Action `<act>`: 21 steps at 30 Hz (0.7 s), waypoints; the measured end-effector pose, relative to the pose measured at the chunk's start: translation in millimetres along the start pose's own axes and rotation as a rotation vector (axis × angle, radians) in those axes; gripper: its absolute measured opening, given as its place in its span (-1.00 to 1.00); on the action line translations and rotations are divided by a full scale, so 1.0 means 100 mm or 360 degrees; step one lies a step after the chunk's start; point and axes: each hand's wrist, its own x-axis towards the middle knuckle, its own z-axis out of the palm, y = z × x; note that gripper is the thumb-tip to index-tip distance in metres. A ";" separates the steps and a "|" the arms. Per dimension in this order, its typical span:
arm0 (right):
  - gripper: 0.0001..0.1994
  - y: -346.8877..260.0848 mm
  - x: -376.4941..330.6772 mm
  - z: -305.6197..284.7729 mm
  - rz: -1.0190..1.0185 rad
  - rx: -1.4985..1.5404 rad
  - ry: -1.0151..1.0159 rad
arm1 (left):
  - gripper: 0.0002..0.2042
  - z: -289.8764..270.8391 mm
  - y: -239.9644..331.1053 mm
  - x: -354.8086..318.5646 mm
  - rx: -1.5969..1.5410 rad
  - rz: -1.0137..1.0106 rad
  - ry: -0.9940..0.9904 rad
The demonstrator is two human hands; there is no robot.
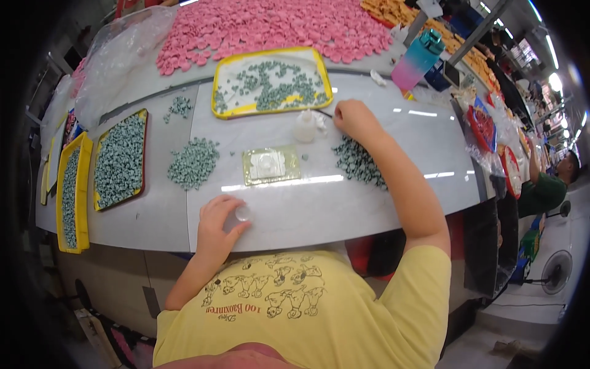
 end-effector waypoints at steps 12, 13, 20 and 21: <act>-0.85 -0.46 -0.16 -0.24 0.0267 0.0424 0.0308 | -0.60 -0.28 -0.29 -0.02 0.0062 0.0013 -0.0113; -0.85 -0.53 -0.22 -0.22 0.0269 0.0659 0.0478 | -0.60 -0.24 -0.37 -0.04 0.0051 -0.0013 -0.0130; -0.85 -1.26 -0.80 0.46 0.0398 0.1694 -0.0052 | -0.57 0.14 -0.92 -0.10 0.0079 -0.0090 -0.0125; -0.85 -1.33 -0.87 0.63 0.0421 0.1831 -0.0118 | -0.56 0.18 -0.97 -0.10 0.0066 -0.0082 -0.0094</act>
